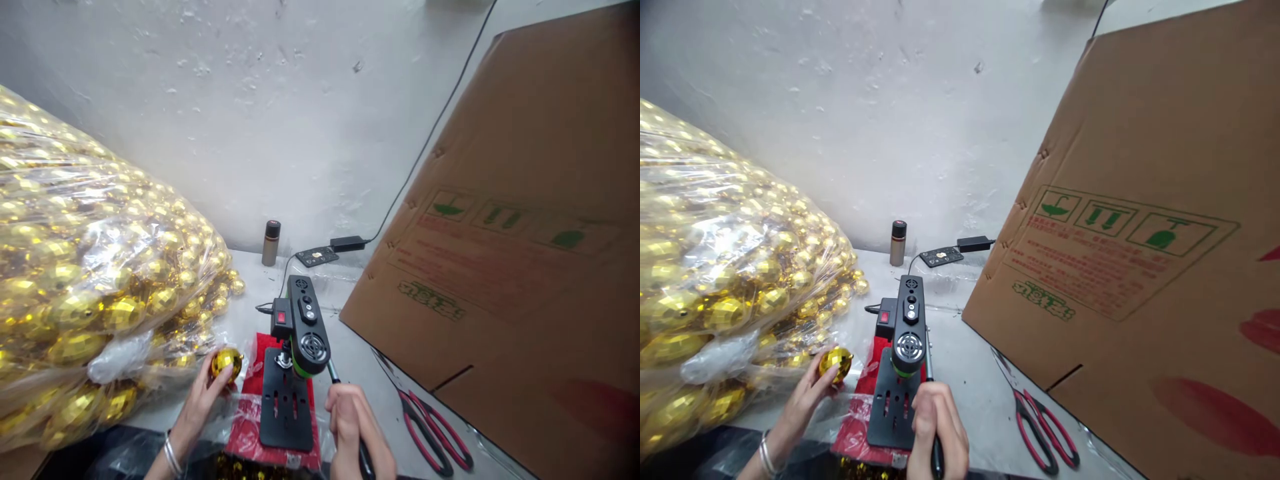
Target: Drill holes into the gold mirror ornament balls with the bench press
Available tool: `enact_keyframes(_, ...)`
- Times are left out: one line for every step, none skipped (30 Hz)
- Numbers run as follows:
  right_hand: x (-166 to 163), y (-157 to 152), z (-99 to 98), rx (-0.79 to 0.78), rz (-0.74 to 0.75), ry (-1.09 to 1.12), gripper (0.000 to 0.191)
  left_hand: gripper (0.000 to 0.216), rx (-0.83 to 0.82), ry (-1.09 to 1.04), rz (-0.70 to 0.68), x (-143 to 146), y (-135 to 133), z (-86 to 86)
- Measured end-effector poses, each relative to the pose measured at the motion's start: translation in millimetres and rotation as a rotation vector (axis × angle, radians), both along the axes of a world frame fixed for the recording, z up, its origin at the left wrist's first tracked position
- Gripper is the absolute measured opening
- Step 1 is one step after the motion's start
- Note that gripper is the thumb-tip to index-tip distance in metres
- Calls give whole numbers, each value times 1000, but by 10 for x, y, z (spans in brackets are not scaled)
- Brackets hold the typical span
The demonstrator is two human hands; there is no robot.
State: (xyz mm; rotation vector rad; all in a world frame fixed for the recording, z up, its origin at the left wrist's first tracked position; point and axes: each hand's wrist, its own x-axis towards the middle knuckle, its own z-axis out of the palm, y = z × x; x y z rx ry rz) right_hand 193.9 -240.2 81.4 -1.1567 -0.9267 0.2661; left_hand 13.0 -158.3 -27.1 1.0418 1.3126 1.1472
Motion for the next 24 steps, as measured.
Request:
enact_keyframes(11, 8, 26, 15, 10, 0, 36, 82, -75, -161, 6, 31, -126, -10)
enact_keyframes(24, 15, 49, 23, 20, -2, 36, 84, -140, -293, 7, 73, -230, -23)
enact_keyframes(41, 22, 66, 24, 29, -5, 36, 84, -191, -391, 0, 123, -310, -40)
enact_keyframes(62, 29, 78, 16, 40, -9, 36, 82, -224, -455, -17, 178, -365, -61)
enact_keyframes(89, 35, 83, 6, 51, -19, 36, 80, -242, -489, -43, 234, -396, -86)
enact_keyframes(122, 40, 82, 1, 65, -38, 36, 79, -247, -496, -64, 288, -406, -114)
enact_keyframes(159, 45, 73, 4, 87, -75, 36, 78, -236, -471, -72, 340, -397, -145)
enact_keyframes(199, 49, 60, 13, 110, -125, 35, 78, -210, -411, -74, 388, -375, -179)
enact_keyframes(238, 52, 44, 28, 131, -186, 33, 79, -168, -322, -75, 432, -344, -212)
enact_keyframes(274, 52, 26, 45, 148, -246, 32, 78, -114, -211, -79, 473, -309, -245)
enact_keyframes(304, 51, 7, 62, 157, -296, 30, 77, -56, -89, -92, 510, -274, -275)
enact_keyframes(328, 48, -11, 72, 159, -327, 29, 74, 2, 30, -115, 546, -243, -302)
enact_keyframes(343, 45, -27, 74, 155, -340, 29, 70, 54, 133, -146, 581, -219, -325)
enact_keyframes(352, 41, -43, 70, 149, -339, 28, 67, 99, 221, -177, 614, -204, -346)
enact_keyframes(357, 38, -57, 65, 147, -337, 28, 65, 140, 295, -201, 645, -195, -363)
enact_keyframes(358, 37, -71, 65, 145, -334, 28, 63, 180, 359, -219, 675, -193, -379)
enact_keyframes(356, 37, -84, 70, 144, -334, 27, 62, 219, 411, -230, 702, -196, -392)
enact_keyframes(352, 39, -94, 78, 143, -334, 27, 61, 254, 452, -235, 725, -200, -404)
enact_keyframes(345, 41, -102, 91, 141, -333, 27, 61, 284, 482, -236, 745, -205, -415)
enact_keyframes(333, 43, -104, 104, 145, -333, 28, 60, 307, 501, -235, 762, -209, -425)
enact_keyframes(314, 43, -100, 112, 147, -326, 28, 59, 325, 512, -236, 775, -212, -432)
enact_keyframes(289, 42, -89, 109, 144, -303, 29, 58, 341, 517, -238, 786, -212, -438)
enact_keyframes(257, 37, -71, 98, 134, -269, 30, 56, 355, 518, -240, 796, -211, -441)
enact_keyframes(221, 31, -48, 80, 117, -226, 31, 54, 371, 518, -243, 806, -208, -442)
